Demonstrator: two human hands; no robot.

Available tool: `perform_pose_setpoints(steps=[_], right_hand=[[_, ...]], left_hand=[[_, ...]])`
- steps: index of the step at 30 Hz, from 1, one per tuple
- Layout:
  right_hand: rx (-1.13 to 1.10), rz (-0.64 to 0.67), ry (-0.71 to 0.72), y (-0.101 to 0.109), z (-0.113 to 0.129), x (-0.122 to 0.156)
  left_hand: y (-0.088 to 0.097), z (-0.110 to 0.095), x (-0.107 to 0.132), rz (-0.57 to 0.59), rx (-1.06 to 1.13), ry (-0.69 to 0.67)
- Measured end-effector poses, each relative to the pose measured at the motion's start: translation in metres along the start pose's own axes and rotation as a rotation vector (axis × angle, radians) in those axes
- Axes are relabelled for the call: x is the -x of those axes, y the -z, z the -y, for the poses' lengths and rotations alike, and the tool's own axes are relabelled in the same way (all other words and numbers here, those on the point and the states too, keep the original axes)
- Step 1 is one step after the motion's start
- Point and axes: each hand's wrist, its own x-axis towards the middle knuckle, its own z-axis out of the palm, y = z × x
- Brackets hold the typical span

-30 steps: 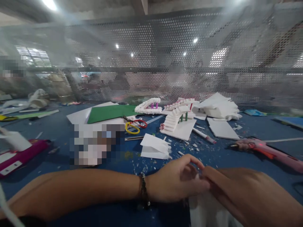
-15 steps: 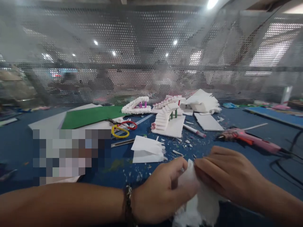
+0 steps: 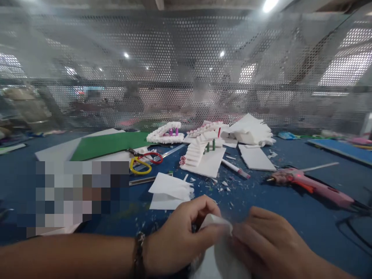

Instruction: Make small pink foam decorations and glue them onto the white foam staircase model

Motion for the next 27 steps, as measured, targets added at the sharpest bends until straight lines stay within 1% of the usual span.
perform_pose_setpoints(steps=[4,6,7,10,13,17,19,21,23,27], right_hand=[[-0.253,0.029,-0.298,0.005,-0.001,0.002],[-0.39,0.057,-0.399,0.008,-0.002,-0.001],[-0.442,0.069,-0.425,0.01,-0.002,-0.003],[-0.508,0.111,-0.422,0.013,-0.002,-0.011],[-0.487,0.158,-0.378,0.015,-0.002,-0.022],[-0.507,0.283,-0.374,0.016,-0.004,-0.035],[-0.523,0.334,-0.371,0.017,-0.007,-0.039],[-0.504,0.329,-0.367,0.018,-0.011,-0.042],[-0.512,0.29,-0.373,0.019,-0.014,-0.042],[-0.608,0.129,-0.368,0.019,-0.019,-0.037]], left_hand=[[0.001,0.0,0.001,-0.011,-0.058,-0.055],[0.002,0.001,0.001,-0.021,-0.052,-0.046],[0.002,0.001,0.001,-0.025,-0.049,-0.045],[0.002,0.003,0.002,-0.03,-0.038,-0.051],[0.001,0.004,0.003,-0.04,-0.008,-0.053],[0.002,0.003,0.004,-0.132,-0.042,-0.084],[0.003,0.003,0.003,-0.183,-0.043,-0.078],[0.004,0.003,0.001,-0.216,-0.042,-0.073],[0.005,0.004,0.0,-0.23,-0.051,-0.085],[0.005,0.008,0.0,-0.222,-0.126,-0.131]])
